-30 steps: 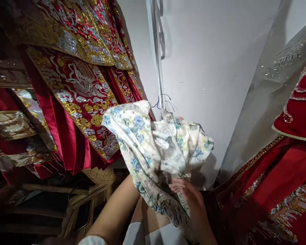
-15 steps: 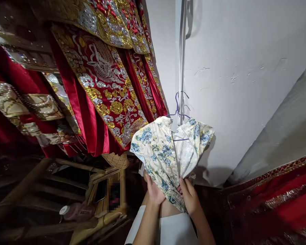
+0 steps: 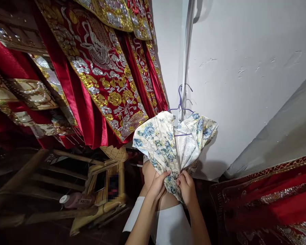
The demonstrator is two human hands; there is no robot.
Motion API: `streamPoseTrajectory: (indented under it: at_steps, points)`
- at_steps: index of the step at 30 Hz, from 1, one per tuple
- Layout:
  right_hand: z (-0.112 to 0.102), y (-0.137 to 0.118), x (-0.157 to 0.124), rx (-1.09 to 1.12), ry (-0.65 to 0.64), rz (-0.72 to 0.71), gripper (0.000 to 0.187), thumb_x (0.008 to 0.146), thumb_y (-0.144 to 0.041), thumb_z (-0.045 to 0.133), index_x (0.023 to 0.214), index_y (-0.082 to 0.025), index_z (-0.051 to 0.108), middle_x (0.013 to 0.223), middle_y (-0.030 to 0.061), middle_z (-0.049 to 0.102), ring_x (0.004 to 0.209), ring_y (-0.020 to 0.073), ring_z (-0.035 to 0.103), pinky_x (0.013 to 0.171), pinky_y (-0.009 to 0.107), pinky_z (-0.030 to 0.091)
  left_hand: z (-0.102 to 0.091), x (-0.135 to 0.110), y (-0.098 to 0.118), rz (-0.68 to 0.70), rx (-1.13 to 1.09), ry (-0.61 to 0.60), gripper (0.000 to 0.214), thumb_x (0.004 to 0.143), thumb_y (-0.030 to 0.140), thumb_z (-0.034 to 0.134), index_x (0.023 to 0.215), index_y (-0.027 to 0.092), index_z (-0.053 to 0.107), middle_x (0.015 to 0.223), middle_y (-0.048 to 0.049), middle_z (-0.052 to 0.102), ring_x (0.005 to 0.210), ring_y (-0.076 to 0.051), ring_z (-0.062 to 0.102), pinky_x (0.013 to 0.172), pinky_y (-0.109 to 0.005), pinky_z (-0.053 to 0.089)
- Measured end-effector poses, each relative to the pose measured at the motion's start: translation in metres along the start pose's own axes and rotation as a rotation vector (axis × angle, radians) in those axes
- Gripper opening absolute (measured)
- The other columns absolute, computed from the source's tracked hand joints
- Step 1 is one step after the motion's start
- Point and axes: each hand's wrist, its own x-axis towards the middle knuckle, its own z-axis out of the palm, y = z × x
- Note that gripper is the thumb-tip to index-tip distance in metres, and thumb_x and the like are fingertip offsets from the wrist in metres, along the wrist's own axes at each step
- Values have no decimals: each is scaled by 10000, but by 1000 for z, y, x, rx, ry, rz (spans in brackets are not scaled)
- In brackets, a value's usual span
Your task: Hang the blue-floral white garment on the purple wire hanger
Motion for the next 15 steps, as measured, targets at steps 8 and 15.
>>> streamPoseTrajectory:
  at_steps: [8,15]
  points:
    - [-27,-4,-2,211,354,37,419,668,-542,776,697,-217,514,576,-55,493,461,70,349,413,217,266,-4,13,-1,393,384,388,477,694,248,705,1151,178,591,1158,-119,693,1158,-285,642,1062,-417,458]
    - [-30,2,5,286,450,-1,430,651,-552,780,758,-220,529,626,-57,542,439,61,354,393,221,257,18,-18,-43,558,511,403,596,789,174,621,1330,239,380,1197,-94,546,1159,-240,563,1018,-341,448]
